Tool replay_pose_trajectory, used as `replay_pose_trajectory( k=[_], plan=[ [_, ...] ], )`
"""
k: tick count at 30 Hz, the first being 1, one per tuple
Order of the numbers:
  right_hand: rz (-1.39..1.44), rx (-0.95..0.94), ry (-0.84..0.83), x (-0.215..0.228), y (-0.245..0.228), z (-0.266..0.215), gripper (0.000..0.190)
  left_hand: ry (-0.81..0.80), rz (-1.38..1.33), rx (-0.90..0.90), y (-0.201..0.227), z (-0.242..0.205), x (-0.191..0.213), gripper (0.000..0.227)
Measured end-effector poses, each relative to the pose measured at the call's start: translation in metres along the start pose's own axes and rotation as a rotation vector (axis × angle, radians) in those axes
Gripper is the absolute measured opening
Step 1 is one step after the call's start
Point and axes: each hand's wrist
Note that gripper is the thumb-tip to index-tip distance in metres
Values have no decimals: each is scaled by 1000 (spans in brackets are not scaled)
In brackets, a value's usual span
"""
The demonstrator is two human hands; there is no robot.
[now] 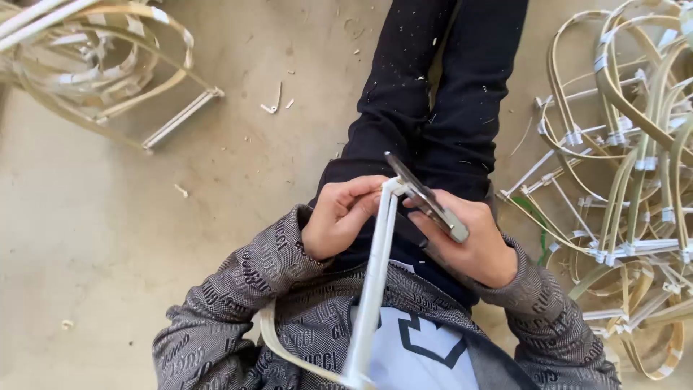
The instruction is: Assembling and securing bamboo or wooden strips into rounded frame structures using pruners and small fasteners.
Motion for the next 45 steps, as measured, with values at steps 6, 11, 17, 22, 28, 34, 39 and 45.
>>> replay_pose_trajectory(
  k=[6,11,17,22,28,34,39,45],
  plan=[
    [-100,-85,-46,0,1,-5,26,-5,31,10,0,-4,2,28],
    [-129,59,-108,1,0,1,29,-15,57,-24,3,3,5,27],
    [-192,64,-53,6,-4,7,29,-56,105,-40,-3,9,9,26],
    [-174,-106,47,7,6,-5,16,-23,-3,-5,-8,-1,3,27],
    [8,-13,-11,4,12,-8,19,-22,-12,1,-5,3,5,27],
    [-125,-157,-140,7,14,-2,35,-25,-18,5,-9,11,11,29],
    [-226,-133,71,8,14,1,52,-65,-28,27,-2,16,17,38],
    [-541,-29,-21,-11,24,-5,87,-104,6,74,-19,14,14,42]
  ],
)
Point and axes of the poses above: each hand's wrist, its own z-axis towards the middle knuckle, its own x-axis out of the back of the hand, y = z × x, and after that the axes turned 10 degrees about -y, right-handed
